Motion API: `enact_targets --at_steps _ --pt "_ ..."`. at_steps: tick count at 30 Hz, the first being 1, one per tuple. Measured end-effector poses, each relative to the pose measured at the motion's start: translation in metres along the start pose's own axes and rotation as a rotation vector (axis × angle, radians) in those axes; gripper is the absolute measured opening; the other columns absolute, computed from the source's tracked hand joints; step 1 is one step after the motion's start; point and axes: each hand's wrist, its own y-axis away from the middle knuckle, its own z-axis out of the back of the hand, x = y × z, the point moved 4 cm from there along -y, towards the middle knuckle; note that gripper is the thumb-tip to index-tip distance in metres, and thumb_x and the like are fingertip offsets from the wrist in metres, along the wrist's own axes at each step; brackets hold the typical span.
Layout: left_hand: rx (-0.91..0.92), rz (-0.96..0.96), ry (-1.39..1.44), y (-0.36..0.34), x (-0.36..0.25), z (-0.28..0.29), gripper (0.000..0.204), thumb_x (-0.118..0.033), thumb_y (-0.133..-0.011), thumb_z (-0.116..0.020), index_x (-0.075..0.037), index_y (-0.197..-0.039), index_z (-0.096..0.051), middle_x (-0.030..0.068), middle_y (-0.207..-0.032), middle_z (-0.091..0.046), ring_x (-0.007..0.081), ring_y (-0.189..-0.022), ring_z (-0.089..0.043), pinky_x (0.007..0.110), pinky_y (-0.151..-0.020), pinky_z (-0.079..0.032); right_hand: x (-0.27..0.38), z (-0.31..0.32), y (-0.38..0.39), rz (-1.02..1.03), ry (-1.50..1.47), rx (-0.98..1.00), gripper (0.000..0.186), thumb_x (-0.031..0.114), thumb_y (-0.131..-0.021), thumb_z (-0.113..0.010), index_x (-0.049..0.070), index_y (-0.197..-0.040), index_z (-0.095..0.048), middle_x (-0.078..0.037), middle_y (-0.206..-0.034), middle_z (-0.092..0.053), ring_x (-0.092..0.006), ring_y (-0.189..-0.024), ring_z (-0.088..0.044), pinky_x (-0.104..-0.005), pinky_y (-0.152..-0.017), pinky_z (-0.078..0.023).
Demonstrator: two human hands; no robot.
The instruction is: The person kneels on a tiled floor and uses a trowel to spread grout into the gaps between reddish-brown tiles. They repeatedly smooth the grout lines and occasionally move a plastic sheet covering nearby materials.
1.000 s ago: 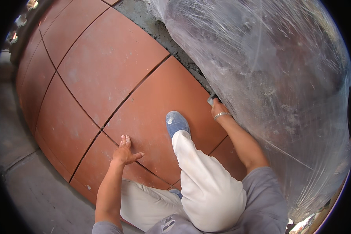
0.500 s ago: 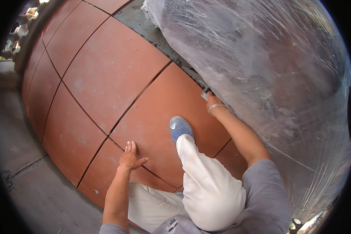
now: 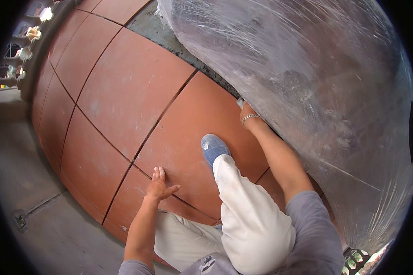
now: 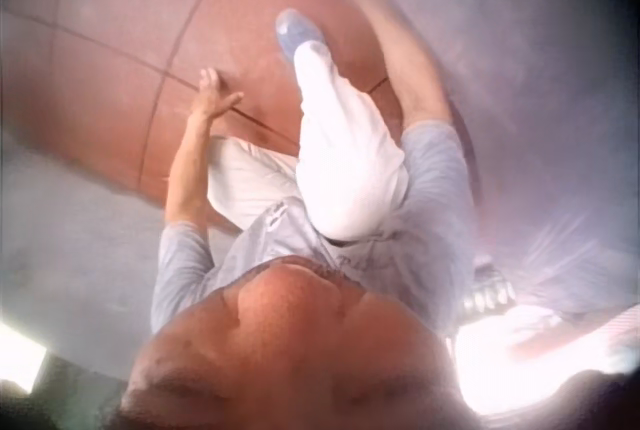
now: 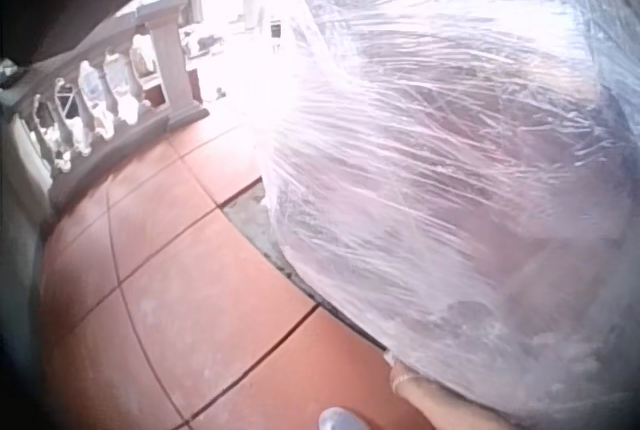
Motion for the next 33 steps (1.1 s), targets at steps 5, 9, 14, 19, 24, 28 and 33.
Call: enact_targets --at_steps 5,9,14,19,24,28,33 --pt "0.025 -0.009 0.021 -0.002 0.001 -0.001 0.126 -0.066 -0.076 -0.071 0.004 -0.156 -0.002 0.0276 -0.163 -0.007 0.0391 -0.151 -0.016 0.044 -0.118 -0.030 0.017 0.015 -0.011 -0.034 -0.088 -0.120 0.046 0.010 -0.097 -0.047 -0.005 -0.140 -0.042 -0.033 -0.126 -0.060 -0.0433 -0.119 -0.060 -0.0539 -0.102 -0.047" --pt "0.006 -0.021 0.027 -0.001 0.002 -0.001 0.125 -0.066 -0.076 -0.071 0.002 -0.157 -0.003 0.0256 -0.163 -0.008 0.0389 -0.151 -0.017 0.044 -0.118 -0.032 0.040 0.023 -0.017 -0.003 -0.194 0.033 0.051 0.010 -0.096 -0.047 -0.004 -0.145 -0.037 -0.033 -0.128 -0.058 -0.0432 -0.122 -0.058 -0.0546 -0.104 -0.045" --pt "0.002 -0.019 -0.013 -0.004 0.007 -0.006 0.123 -0.067 -0.077 -0.069 0.000 -0.158 -0.004 0.0218 -0.165 -0.009 0.0374 -0.150 -0.020 0.044 -0.117 -0.034 0.062 0.051 -0.038 0.031 0.023 -0.070 0.053 0.009 -0.097 -0.046 -0.004 -0.147 -0.034 -0.030 -0.141 -0.049 -0.0418 -0.133 -0.049 -0.0530 -0.110 -0.040" --pt "-0.004 -0.037 -0.002 -0.005 0.009 -0.006 0.122 -0.067 -0.078 -0.068 -0.001 -0.158 -0.004 0.0212 -0.165 -0.008 0.0367 -0.150 -0.020 0.046 -0.117 -0.034 0.067 0.071 -0.039 -0.121 0.009 -0.177 0.051 0.009 -0.098 -0.045 -0.004 -0.146 -0.035 -0.027 -0.149 -0.042 -0.0407 -0.138 -0.043 -0.0515 -0.113 -0.038" --pt "0.016 -0.034 -0.012 -0.002 0.008 -0.003 0.120 -0.066 -0.079 -0.068 -0.002 -0.158 -0.005 0.0207 -0.165 -0.007 0.0363 -0.150 -0.020 0.046 -0.117 -0.034 0.085 0.080 -0.027 -0.037 -0.052 -0.064 0.048 0.008 -0.098 -0.045 -0.004 -0.144 -0.039 -0.026 -0.146 -0.047 -0.0407 -0.133 -0.048 -0.0495 -0.109 -0.043" --pt "0.012 -0.034 -0.007 -0.001 0.007 -0.002 0.120 -0.066 -0.079 -0.068 -0.002 -0.158 -0.005 0.0206 -0.165 -0.008 0.0361 -0.150 -0.020 0.046 -0.116 -0.034 0.109 0.099 -0.038 0.013 -0.176 -0.038 0.047 0.006 -0.096 -0.047 -0.003 -0.142 -0.041 -0.028 -0.132 -0.059 -0.0410 -0.120 -0.061 -0.0469 -0.101 -0.052" --pt "-0.018 -0.052 0.005 -0.002 0.008 -0.004 0.122 -0.067 -0.078 -0.069 -0.001 -0.158 -0.005 0.0234 -0.164 -0.009 0.0382 -0.150 -0.021 0.047 -0.116 -0.035 0.119 0.105 -0.042 -0.003 -0.024 0.076 0.046 0.008 -0.094 -0.055 -0.004 -0.138 -0.046 -0.028 -0.134 -0.057 -0.0388 -0.123 -0.059 -0.0459 -0.103 -0.050"
